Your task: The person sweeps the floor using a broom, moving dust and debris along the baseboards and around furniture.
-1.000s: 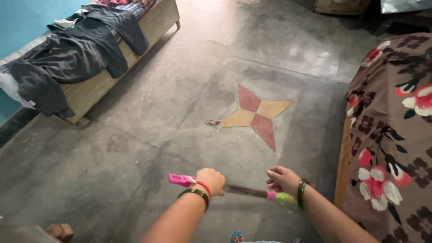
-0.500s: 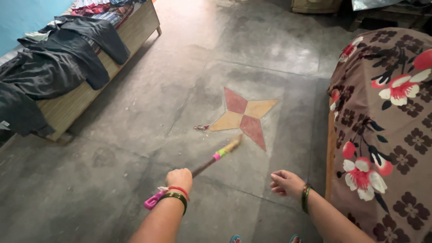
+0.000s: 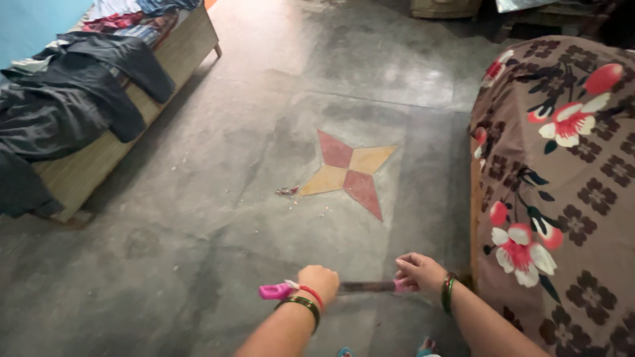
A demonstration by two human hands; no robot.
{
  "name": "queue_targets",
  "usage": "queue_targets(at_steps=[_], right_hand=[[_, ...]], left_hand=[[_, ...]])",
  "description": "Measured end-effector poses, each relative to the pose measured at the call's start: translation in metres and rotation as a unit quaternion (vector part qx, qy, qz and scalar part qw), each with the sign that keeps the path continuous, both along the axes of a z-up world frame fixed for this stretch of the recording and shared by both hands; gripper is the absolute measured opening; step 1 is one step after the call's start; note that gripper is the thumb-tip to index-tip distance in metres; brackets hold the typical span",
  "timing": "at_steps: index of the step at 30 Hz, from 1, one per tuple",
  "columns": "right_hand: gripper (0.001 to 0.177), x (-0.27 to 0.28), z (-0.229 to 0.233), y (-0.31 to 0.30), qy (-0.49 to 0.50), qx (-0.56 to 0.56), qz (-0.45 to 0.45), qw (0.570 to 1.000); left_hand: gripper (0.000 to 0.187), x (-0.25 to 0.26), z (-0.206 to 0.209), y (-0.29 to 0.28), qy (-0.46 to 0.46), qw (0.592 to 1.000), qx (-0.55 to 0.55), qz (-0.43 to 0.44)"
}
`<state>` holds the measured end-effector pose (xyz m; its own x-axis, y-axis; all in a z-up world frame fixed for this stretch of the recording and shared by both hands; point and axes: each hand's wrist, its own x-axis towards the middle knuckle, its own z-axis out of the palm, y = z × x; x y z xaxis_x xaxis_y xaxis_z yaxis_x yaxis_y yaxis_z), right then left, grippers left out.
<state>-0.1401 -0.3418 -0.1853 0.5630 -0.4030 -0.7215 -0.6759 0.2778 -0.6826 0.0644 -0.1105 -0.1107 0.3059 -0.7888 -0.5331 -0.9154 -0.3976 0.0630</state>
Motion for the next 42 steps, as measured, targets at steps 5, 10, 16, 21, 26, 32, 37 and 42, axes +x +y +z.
queue_targets(at_steps=[5,10,16,21,26,32,37,42], right_hand=[[0.041,-0.030,0.021,-0.014,-0.040,0.043,-0.062,0.996],[0.041,-0.057,0.013,-0.054,-0.015,0.033,-0.079,0.996],[0.042,-0.070,-0.008,-0.079,-0.014,0.032,-0.057,0.998],[0.043,-0.065,0.000,-0.097,-0.011,0.035,-0.043,0.998],[0.039,-0.066,-0.003,-0.124,-0.039,0.049,-0.048,0.997],[0.039,-0.081,0.002,-0.158,-0.020,0.048,-0.045,0.998],[0.040,-0.104,-0.001,-0.185,-0.013,0.049,-0.049,0.997],[0.041,-0.127,-0.006,-0.210,-0.005,0.068,-0.053,0.996]], left_hand=[[0.025,-0.025,-0.019,-0.025,0.017,0.997,0.078,-0.016],[0.022,0.012,-0.034,-0.015,-0.032,0.984,0.099,0.142],[0.035,0.029,-0.008,-0.015,-0.063,0.976,0.065,0.196],[0.035,0.015,0.004,-0.038,-0.049,0.971,0.046,0.228],[0.038,-0.014,0.004,-0.073,-0.019,0.988,0.069,0.137],[0.028,-0.085,-0.019,-0.129,0.014,0.994,0.109,-0.008],[0.023,-0.099,-0.036,-0.162,-0.010,0.994,0.098,-0.046],[0.031,-0.086,-0.023,-0.172,-0.009,0.984,0.116,0.136]])
